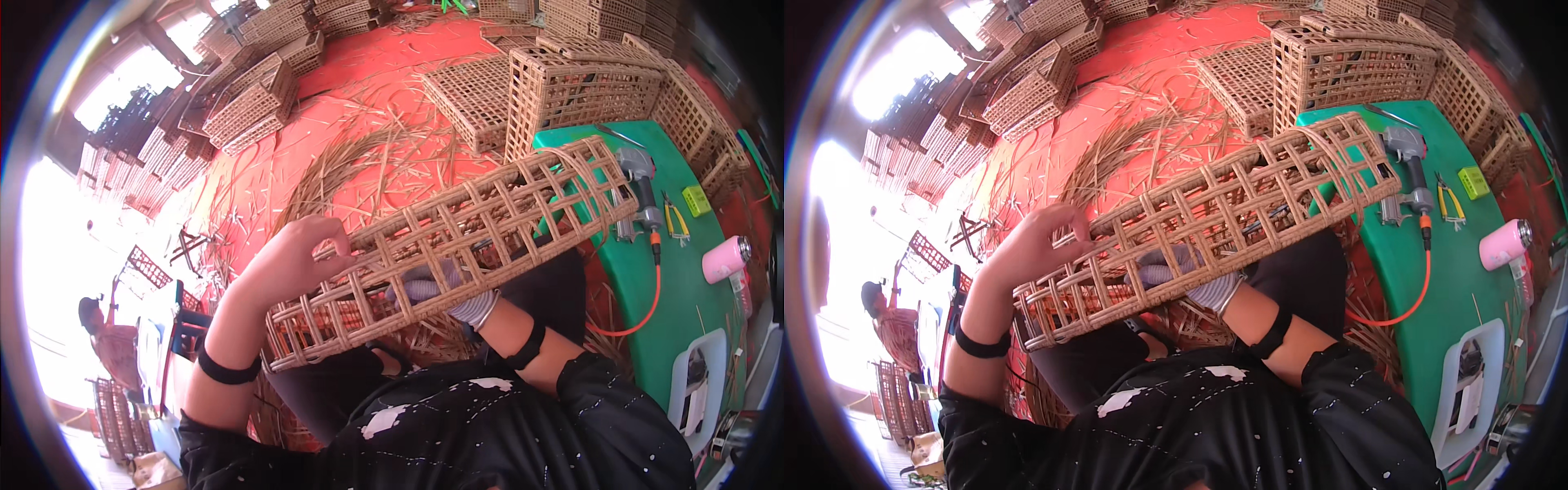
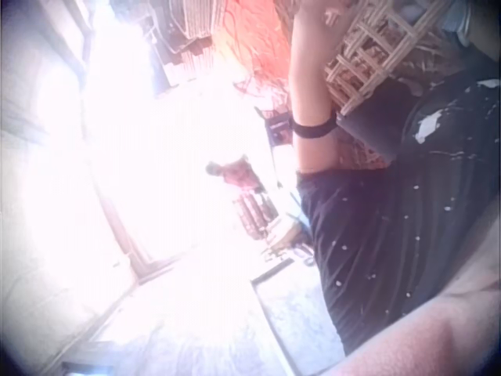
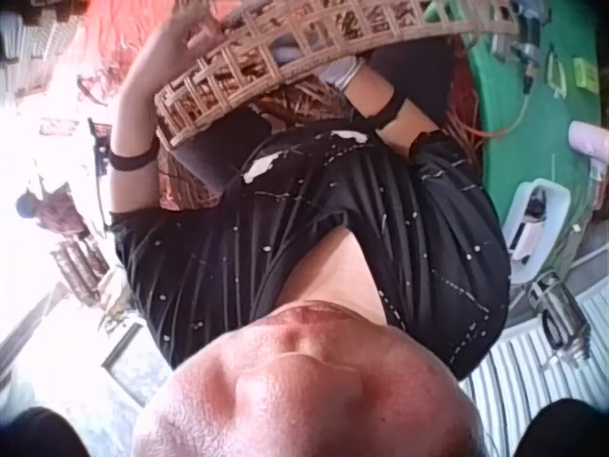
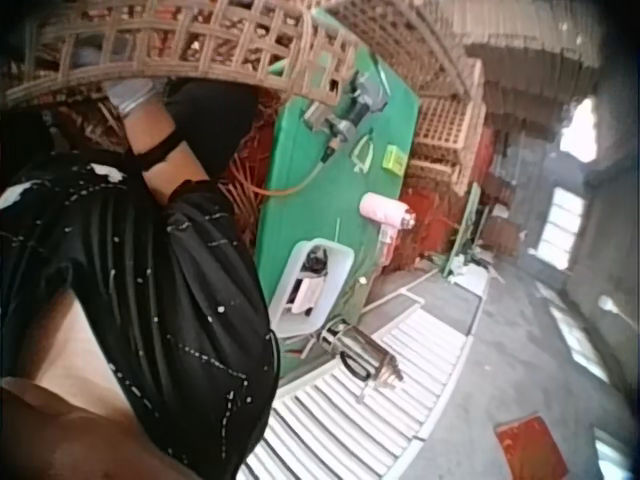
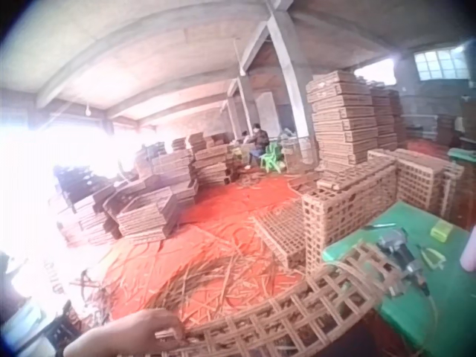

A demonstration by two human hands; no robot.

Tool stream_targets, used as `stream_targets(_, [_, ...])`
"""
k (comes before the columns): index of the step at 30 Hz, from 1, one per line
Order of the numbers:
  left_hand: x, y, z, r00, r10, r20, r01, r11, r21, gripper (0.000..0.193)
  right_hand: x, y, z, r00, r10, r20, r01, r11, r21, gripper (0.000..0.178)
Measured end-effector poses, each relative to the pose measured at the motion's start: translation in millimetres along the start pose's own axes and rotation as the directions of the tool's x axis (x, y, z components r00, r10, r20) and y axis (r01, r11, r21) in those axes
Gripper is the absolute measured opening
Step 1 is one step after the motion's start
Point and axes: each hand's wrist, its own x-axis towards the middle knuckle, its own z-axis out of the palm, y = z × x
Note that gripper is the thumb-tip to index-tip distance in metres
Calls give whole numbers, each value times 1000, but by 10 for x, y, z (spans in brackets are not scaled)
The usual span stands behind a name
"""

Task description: The recorder is weaving rattan or bamboo strips around a furniture frame, using tools like a nail gun and pliers to secure and trim the material.

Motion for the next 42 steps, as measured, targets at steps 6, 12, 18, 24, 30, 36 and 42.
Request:
stream_targets(6, [-48,259,-12,992,-127,-17,128,968,216,17,12,-151,30,999,-45,-17,47,987,153,28])
stream_targets(12, [-74,289,0,967,-253,32,220,892,394,13,-18,-150,79,990,136,-19,-120,922,367,26])
stream_targets(18, [-249,260,-125,986,-121,115,110,989,96,26,26,-30,55,987,-149,52,148,989,23,23])
stream_targets(24, [-555,698,-339,960,-269,-74,196,840,-506,33,-37,-93,105,977,182,113,-212,890,402,24])
stream_targets(30, [-569,718,-352,952,-273,-138,165,838,-519,34,-180,-263,134,896,146,418,-62,976,-208,25])
stream_targets(36, [-391,634,-334,942,218,-257,-258,957,-135,30,-417,-1294,-162,750,185,635,72,931,-357,23])
stream_targets(42, [-289,716,-236,899,362,-246,-368,930,25,30,230,-1658,-61,990,-137,-36,113,916,-385,24])
